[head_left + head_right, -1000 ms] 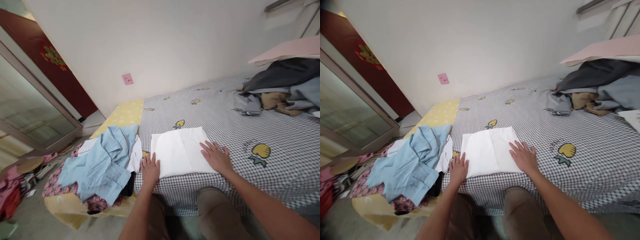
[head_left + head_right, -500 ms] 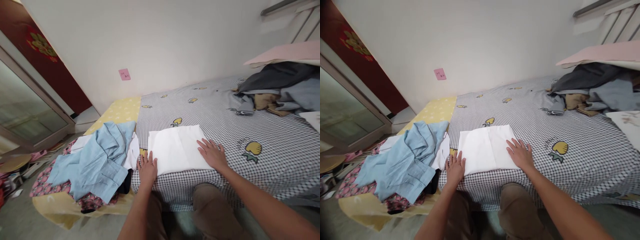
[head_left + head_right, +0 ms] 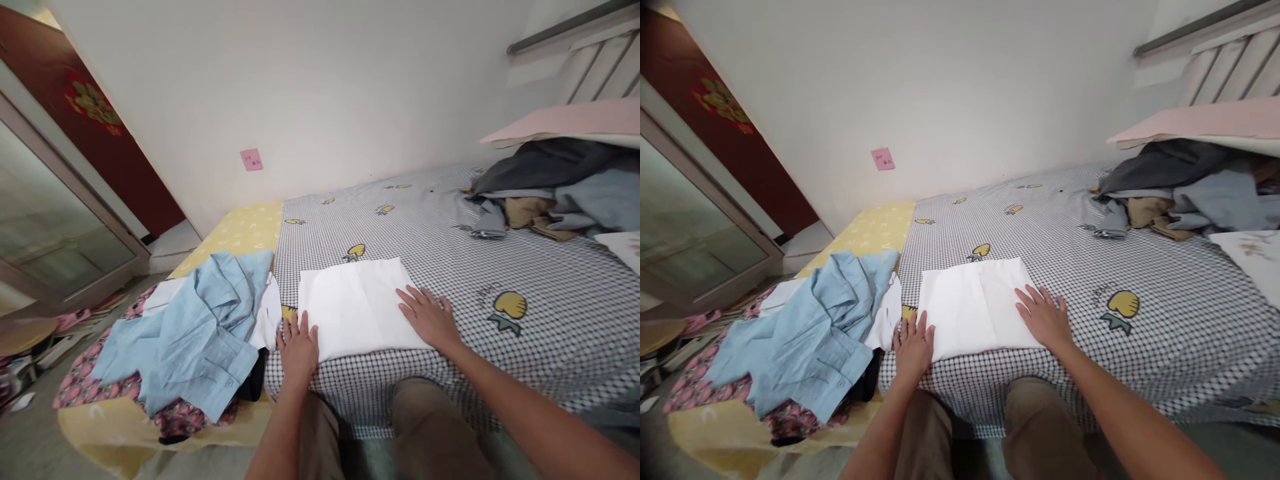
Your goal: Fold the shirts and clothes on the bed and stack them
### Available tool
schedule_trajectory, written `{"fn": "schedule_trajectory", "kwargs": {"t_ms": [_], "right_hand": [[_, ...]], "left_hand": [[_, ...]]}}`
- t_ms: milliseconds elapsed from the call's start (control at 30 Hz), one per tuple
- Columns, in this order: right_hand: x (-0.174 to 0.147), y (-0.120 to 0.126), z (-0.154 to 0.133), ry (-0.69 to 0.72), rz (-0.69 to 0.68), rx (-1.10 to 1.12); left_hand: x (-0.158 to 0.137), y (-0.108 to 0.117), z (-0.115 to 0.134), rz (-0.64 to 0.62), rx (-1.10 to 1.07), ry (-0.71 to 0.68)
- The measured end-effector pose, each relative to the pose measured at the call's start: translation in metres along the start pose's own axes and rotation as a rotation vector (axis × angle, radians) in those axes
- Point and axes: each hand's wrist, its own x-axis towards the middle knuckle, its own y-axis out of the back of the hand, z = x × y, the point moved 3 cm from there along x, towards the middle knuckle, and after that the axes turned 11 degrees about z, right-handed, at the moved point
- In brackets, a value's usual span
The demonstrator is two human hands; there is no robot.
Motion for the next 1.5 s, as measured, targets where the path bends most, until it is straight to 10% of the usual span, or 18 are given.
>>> {"fn": "schedule_trajectory", "kwargs": {"t_ms": [1500], "right_hand": [[0.001, -0.007, -0.005, -0.001, 0.126, 0.06]], "left_hand": [[0.026, -0.005, 0.012, 0.048, 0.155, 0.073]]}}
